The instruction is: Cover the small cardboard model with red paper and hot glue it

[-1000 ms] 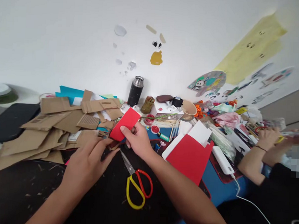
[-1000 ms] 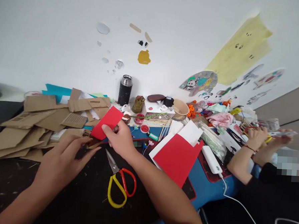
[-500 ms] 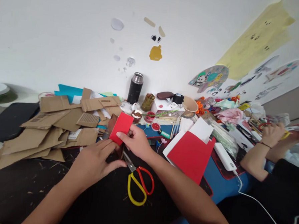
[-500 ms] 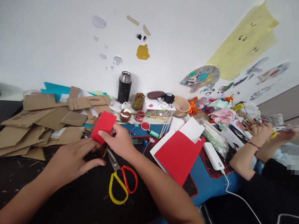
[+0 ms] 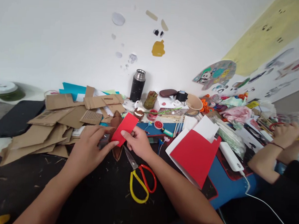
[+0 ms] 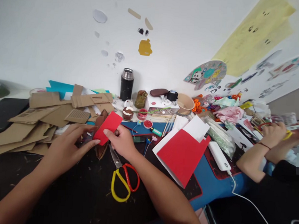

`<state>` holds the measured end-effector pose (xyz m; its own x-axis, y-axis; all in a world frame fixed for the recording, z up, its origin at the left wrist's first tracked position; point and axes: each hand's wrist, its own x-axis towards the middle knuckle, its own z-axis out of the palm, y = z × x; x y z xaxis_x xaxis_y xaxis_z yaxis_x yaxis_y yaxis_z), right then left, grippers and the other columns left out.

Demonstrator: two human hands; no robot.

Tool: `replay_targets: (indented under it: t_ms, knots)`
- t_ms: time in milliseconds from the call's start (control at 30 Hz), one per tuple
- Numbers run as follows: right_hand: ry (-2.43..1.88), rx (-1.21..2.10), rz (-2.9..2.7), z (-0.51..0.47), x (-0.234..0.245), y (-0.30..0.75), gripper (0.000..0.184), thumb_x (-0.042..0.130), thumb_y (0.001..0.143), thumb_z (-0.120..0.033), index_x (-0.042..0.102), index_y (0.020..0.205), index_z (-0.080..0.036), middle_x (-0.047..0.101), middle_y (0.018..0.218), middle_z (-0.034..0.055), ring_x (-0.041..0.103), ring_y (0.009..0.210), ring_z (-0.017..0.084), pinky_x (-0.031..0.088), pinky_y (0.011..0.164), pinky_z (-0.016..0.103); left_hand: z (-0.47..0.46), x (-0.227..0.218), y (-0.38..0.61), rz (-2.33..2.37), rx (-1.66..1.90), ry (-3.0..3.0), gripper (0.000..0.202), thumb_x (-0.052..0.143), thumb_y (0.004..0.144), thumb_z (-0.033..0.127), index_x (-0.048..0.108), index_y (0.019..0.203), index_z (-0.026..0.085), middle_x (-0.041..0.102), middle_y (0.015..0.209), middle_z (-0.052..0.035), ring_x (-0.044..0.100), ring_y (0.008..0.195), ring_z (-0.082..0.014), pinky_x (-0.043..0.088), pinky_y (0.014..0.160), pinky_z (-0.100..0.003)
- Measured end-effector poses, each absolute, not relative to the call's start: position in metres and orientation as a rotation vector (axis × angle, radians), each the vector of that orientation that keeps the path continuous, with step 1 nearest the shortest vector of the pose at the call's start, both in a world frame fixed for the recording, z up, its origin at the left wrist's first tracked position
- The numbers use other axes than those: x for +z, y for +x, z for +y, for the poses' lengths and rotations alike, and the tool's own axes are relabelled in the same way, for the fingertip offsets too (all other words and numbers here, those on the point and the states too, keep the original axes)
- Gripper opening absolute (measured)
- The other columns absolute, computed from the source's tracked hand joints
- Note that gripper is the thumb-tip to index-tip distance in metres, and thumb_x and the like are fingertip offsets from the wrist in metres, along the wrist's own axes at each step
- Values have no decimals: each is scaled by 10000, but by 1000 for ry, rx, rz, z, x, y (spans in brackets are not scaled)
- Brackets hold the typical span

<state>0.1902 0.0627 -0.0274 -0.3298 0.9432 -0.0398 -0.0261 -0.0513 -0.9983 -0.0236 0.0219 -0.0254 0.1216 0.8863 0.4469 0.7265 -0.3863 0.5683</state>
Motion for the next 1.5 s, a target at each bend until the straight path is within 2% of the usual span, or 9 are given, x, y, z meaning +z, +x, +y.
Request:
replay_targets:
  t_ms: [133,267,433,667,800,933,1000,1233,1500]
  knots:
    - [-1020,1508,-1411,57,-25,186,431,805,962,-635,620,960,-246,538,584,-116,448,414,96,332,436,242,24,-25,-23,1599,1103,2113,473,611,1072,671,788,1158,241,800,1220,-151,752,1166,-388,591,1037,-541]
    - [-1010,1501,-1416,55,-14,180,476,842,935,-671,646,979,-239,530,592,-120,465,437,98,343,448,241,20,-12,-23,1593,1058,1914,417,693,998,681,760,1003,269,796,1038,-86,741,976,-326,599,890,-461]
    - [-951,1518,-1367,54,-8,173,546,850,903,-746,630,957,-249,519,588,-121,450,437,102,350,450,254,14,4,-19,1502,1108,1498,451,775,939,697,714,1046,263,826,942,-55,771,832,-283,595,740,-385]
    - [-998,1451,-1324,50,-20,187,593,748,938,-828,558,865,-271,492,526,-105,444,435,113,350,483,269,13,5,-16,1502,1102,1489,468,821,894,688,750,1065,258,848,999,-58,790,887,-288,628,782,-384]
    - [-1033,1422,-1283,50,-22,194,571,767,940,-811,616,939,-260,495,524,-104,424,430,119,310,454,267,13,4,-14,1494,1129,1448,472,842,874,695,783,1087,278,859,1006,-51,788,868,-285,635,759,-375]
    - [-1020,1392,-1287,50,-21,197,571,766,954,-814,656,981,-254,501,540,-98,428,438,123,319,457,271,12,10,-9,1423,1121,1293,517,869,866,733,741,1040,264,777,749,-13,700,609,-233,563,569,-342]
    - [-1021,1377,-1283,50,-20,198,589,753,952,-840,649,968,-260,500,542,-96,430,441,123,330,466,276,11,12,-6,1346,1080,1288,520,889,856,729,708,1011,266,737,671,6,681,562,-226,539,530,-333]
    - [-1003,1375,-1296,48,-19,200,626,760,931,-874,595,893,-271,497,545,-91,439,444,124,328,471,281,11,12,-3,1382,1113,1319,508,917,844,704,721,959,250,765,733,-15,697,637,-214,556,574,-316]
    - [-965,1337,-1357,51,-18,206,609,702,984,-869,630,910,-268,505,540,-84,435,448,129,340,490,285,10,16,-11,1496,1147,1374,457,874,863,690,791,975,254,721,711,0,645,625,-211,466,520,-298]
